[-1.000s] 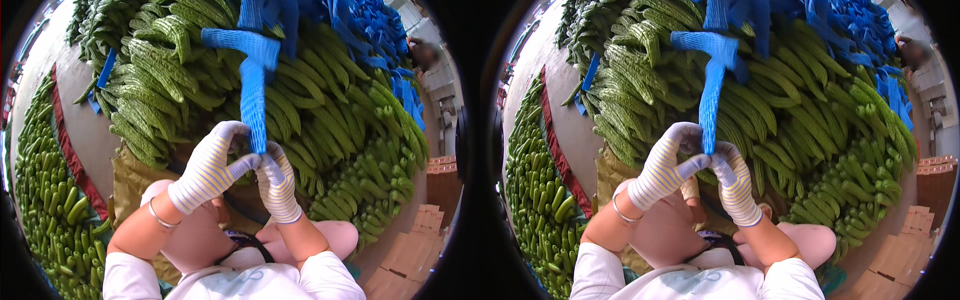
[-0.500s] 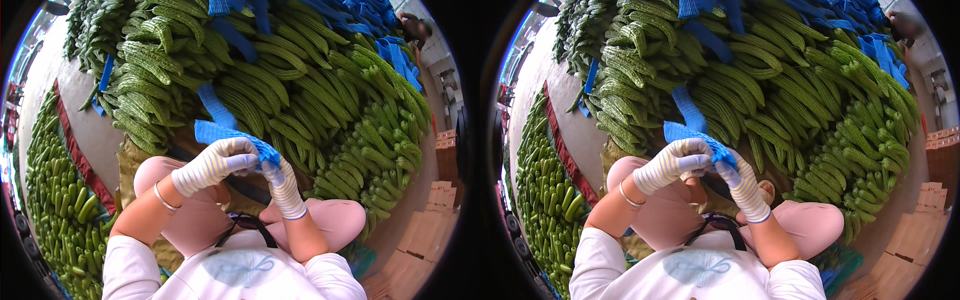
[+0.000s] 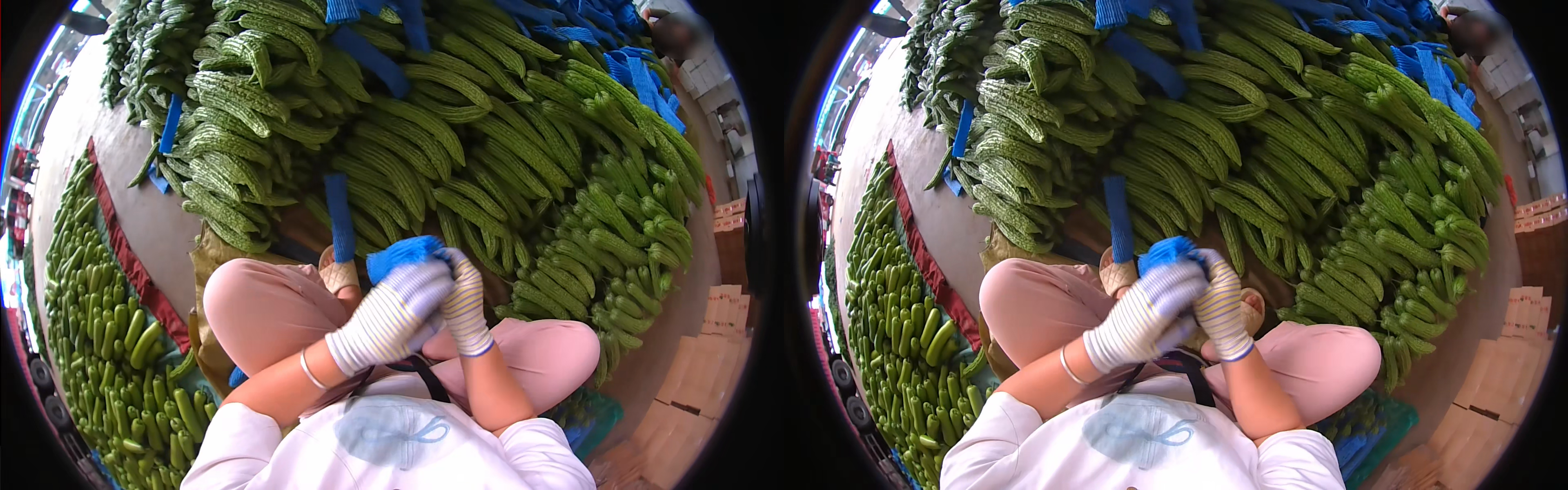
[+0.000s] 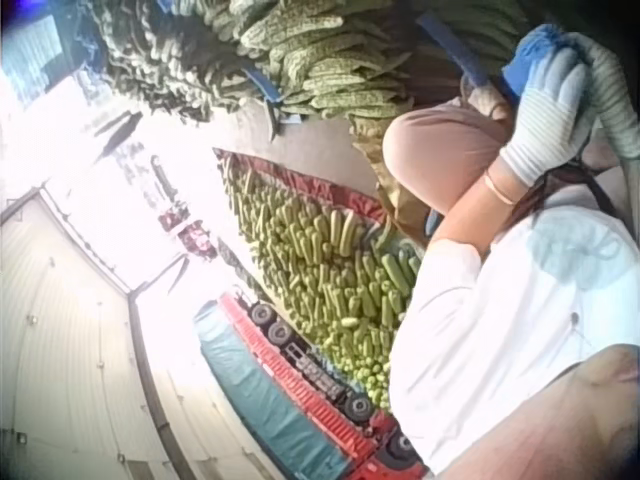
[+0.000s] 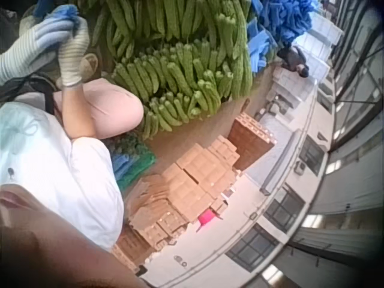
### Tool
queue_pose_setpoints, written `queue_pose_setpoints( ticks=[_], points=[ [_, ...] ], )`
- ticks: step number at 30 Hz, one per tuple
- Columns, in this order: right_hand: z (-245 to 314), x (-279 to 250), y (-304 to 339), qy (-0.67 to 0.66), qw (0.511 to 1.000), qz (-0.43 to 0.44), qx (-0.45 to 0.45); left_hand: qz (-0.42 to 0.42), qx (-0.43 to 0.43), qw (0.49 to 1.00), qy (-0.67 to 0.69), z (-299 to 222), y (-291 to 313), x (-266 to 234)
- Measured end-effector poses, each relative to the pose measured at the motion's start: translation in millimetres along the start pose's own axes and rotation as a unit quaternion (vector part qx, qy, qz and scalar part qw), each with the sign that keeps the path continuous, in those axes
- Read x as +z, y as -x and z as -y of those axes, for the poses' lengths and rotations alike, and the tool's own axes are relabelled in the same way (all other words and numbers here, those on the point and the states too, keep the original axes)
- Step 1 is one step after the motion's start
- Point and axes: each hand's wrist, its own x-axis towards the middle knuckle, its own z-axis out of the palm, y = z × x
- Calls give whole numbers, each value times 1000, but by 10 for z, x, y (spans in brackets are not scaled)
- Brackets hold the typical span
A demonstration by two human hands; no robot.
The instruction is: The person is packing bitter melons into blue foam protective nets.
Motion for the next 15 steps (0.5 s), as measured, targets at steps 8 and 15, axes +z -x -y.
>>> queue_pose_setpoints(
  ticks=[8,15],
  points=[
    [-236,109,259,98,994,33,35,-146,-310,933,110,709,392,362],
    [-349,80,333,219,963,100,-124,-294,-314,603,672,772,273,253]
  ],
)
